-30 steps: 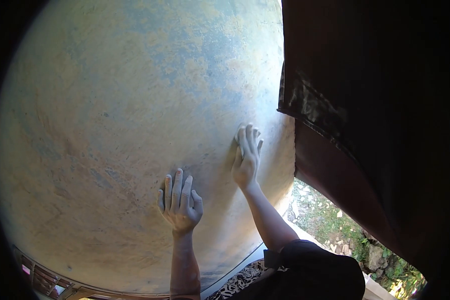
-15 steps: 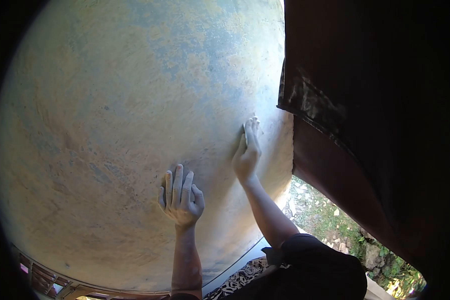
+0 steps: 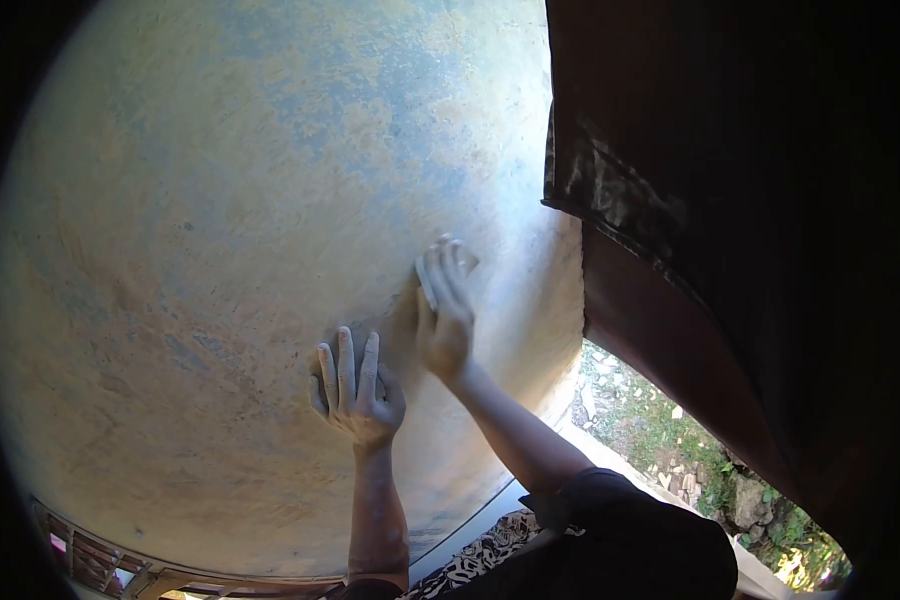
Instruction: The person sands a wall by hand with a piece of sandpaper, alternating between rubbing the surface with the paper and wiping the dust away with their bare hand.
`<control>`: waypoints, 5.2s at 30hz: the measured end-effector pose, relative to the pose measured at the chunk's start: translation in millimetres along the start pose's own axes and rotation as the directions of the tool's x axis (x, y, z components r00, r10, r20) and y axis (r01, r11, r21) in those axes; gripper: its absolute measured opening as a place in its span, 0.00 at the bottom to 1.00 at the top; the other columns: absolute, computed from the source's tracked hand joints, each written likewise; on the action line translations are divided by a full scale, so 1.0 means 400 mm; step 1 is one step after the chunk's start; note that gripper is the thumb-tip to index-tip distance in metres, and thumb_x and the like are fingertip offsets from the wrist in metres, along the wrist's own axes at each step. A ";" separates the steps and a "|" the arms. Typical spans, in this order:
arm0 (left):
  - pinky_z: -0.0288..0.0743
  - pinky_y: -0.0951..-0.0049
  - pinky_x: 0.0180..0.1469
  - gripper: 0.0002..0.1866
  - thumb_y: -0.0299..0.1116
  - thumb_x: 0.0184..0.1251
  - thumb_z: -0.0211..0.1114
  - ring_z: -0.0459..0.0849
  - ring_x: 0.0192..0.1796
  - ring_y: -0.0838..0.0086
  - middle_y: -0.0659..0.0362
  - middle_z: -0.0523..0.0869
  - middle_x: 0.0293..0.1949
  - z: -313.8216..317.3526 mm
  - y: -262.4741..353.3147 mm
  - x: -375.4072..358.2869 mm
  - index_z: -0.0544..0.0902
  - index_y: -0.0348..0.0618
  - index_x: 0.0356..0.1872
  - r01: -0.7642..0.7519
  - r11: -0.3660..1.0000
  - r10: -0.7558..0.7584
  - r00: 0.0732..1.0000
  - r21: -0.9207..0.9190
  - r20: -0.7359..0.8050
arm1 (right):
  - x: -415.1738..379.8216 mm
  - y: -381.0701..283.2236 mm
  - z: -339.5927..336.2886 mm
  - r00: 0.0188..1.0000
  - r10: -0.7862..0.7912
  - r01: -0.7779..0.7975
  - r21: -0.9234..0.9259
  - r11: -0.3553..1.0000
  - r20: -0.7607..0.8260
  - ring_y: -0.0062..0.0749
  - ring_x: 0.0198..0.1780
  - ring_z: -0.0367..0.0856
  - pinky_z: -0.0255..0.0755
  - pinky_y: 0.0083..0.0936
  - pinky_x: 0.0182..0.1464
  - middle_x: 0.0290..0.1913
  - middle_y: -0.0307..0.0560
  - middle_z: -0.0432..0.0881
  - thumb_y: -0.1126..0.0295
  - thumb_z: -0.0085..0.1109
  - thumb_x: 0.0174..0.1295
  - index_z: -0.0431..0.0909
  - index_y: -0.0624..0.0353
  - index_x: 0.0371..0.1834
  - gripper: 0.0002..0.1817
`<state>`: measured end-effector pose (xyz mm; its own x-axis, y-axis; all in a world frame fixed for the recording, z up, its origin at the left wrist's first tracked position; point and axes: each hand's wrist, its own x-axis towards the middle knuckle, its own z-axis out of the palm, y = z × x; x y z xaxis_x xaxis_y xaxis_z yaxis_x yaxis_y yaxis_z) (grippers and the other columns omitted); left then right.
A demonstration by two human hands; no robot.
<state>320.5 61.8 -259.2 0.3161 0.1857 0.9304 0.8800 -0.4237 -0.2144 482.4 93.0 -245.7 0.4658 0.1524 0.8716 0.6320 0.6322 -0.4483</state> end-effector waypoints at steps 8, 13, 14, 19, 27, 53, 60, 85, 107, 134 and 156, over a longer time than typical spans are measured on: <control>0.43 0.50 0.85 0.30 0.40 0.66 0.68 0.62 0.86 0.56 0.56 0.72 0.82 -0.029 -0.008 -0.001 0.85 0.61 0.71 -0.041 0.998 0.031 0.983 0.048 0.181 | -0.033 0.160 -0.056 0.998 -0.039 0.028 -0.218 0.976 -0.045 0.67 0.81 0.66 0.60 0.51 0.83 0.78 0.70 0.71 0.76 0.47 0.80 0.81 0.72 0.67 0.20; 0.39 0.45 0.84 0.34 0.40 0.66 0.69 0.58 0.87 0.53 0.55 0.67 0.85 -0.066 0.026 0.025 0.80 0.63 0.76 0.085 0.996 -0.072 0.943 -0.027 0.324 | 0.056 -0.007 0.040 0.950 0.184 -0.203 -0.051 0.978 -0.253 0.66 0.84 0.61 0.57 0.50 0.84 0.78 0.70 0.71 0.77 0.49 0.80 0.80 0.73 0.69 0.20; 0.38 0.44 0.84 0.34 0.40 0.66 0.68 0.59 0.87 0.53 0.57 0.67 0.85 -0.068 0.027 0.032 0.79 0.66 0.77 0.160 0.984 -0.127 0.935 -0.074 0.332 | 0.032 -0.047 0.031 0.991 0.110 -0.112 -0.028 0.993 -0.075 0.64 0.85 0.60 0.56 0.50 0.85 0.79 0.69 0.70 0.78 0.49 0.78 0.79 0.72 0.71 0.21; 0.39 0.40 0.84 0.36 0.39 0.67 0.72 0.53 0.89 0.48 0.52 0.64 0.86 -0.106 -0.017 0.061 0.78 0.60 0.78 0.120 0.992 -0.125 0.960 0.035 0.250 | -0.138 0.111 -0.070 0.988 -0.042 0.064 -0.148 0.987 0.147 0.59 0.85 0.60 0.56 0.50 0.85 0.81 0.67 0.69 0.81 0.51 0.74 0.75 0.72 0.74 0.26; 0.38 0.41 0.84 0.34 0.45 0.66 0.76 0.55 0.88 0.52 0.58 0.66 0.85 -0.104 -0.038 0.046 0.81 0.71 0.75 0.160 0.983 -0.177 0.953 0.088 0.245 | 0.032 0.000 0.021 0.974 0.153 -0.159 -0.020 0.987 -0.169 0.58 0.85 0.60 0.53 0.49 0.86 0.81 0.66 0.68 0.78 0.52 0.77 0.75 0.72 0.74 0.24; 0.41 0.47 0.85 0.29 0.51 0.66 0.69 0.59 0.87 0.55 0.58 0.72 0.82 -0.046 -0.054 0.020 0.86 0.72 0.70 0.028 0.978 -0.043 0.997 0.209 0.067 | 0.041 0.113 -0.049 0.958 0.272 -0.270 0.027 0.962 -0.090 0.56 0.87 0.54 0.48 0.47 0.87 0.84 0.62 0.64 0.75 0.47 0.83 0.75 0.65 0.76 0.22; 0.44 0.47 0.84 0.28 0.48 0.66 0.69 0.61 0.86 0.55 0.57 0.73 0.82 -0.047 -0.043 0.023 0.87 0.70 0.69 0.057 0.981 -0.067 0.997 0.184 0.046 | -0.131 0.013 -0.051 0.972 -0.017 0.020 -0.011 1.000 0.233 0.65 0.86 0.58 0.52 0.53 0.84 0.82 0.65 0.67 0.73 0.58 0.77 0.79 0.61 0.75 0.24; 0.43 0.43 0.86 0.31 0.43 0.68 0.66 0.62 0.86 0.64 0.66 0.69 0.84 -0.272 -0.311 0.316 0.81 0.72 0.74 -0.331 0.944 0.318 0.896 -0.010 0.310 | 0.254 -0.081 0.075 0.961 0.278 -0.272 -0.248 0.930 -0.011 0.59 0.91 0.29 0.24 0.59 0.87 0.92 0.57 0.37 0.59 0.44 0.82 0.58 0.46 0.89 0.33; 0.55 0.57 0.83 0.29 0.41 0.72 0.65 0.66 0.84 0.76 0.68 0.72 0.82 -0.287 -0.327 0.381 0.80 0.63 0.75 -0.430 0.903 0.420 0.877 -0.006 0.232 | -0.018 -0.194 0.102 0.921 0.103 0.020 -0.310 0.951 0.376 0.52 0.90 0.18 0.14 0.54 0.87 0.92 0.51 0.27 0.56 0.40 0.85 0.46 0.45 0.92 0.35; 0.56 0.54 0.83 0.29 0.35 0.66 0.68 0.67 0.84 0.70 0.62 0.74 0.81 -0.237 -0.288 0.413 0.84 0.57 0.71 -0.478 0.873 0.487 0.838 -0.099 0.246 | 0.049 -0.093 0.058 0.909 -0.053 0.204 -0.330 0.922 0.414 0.52 0.91 0.28 0.14 0.56 0.87 0.93 0.46 0.33 0.55 0.42 0.85 0.50 0.40 0.91 0.34; 0.57 0.57 0.82 0.22 0.37 0.67 0.69 0.70 0.82 0.72 0.62 0.78 0.78 -0.236 -0.283 0.440 0.87 0.55 0.64 -0.578 0.790 0.613 0.747 -0.204 0.259 | 0.254 0.008 0.001 0.998 0.020 -0.010 -0.185 0.983 0.054 0.63 0.89 0.46 0.38 0.49 0.89 0.88 0.61 0.53 0.65 0.44 0.85 0.65 0.59 0.84 0.27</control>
<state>242.9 58.7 -42.9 0.8670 0.1088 0.4863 0.4406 -0.6233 -0.6461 531.7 110.7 -158.4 0.4448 0.2058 0.8717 0.7308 0.4793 -0.4860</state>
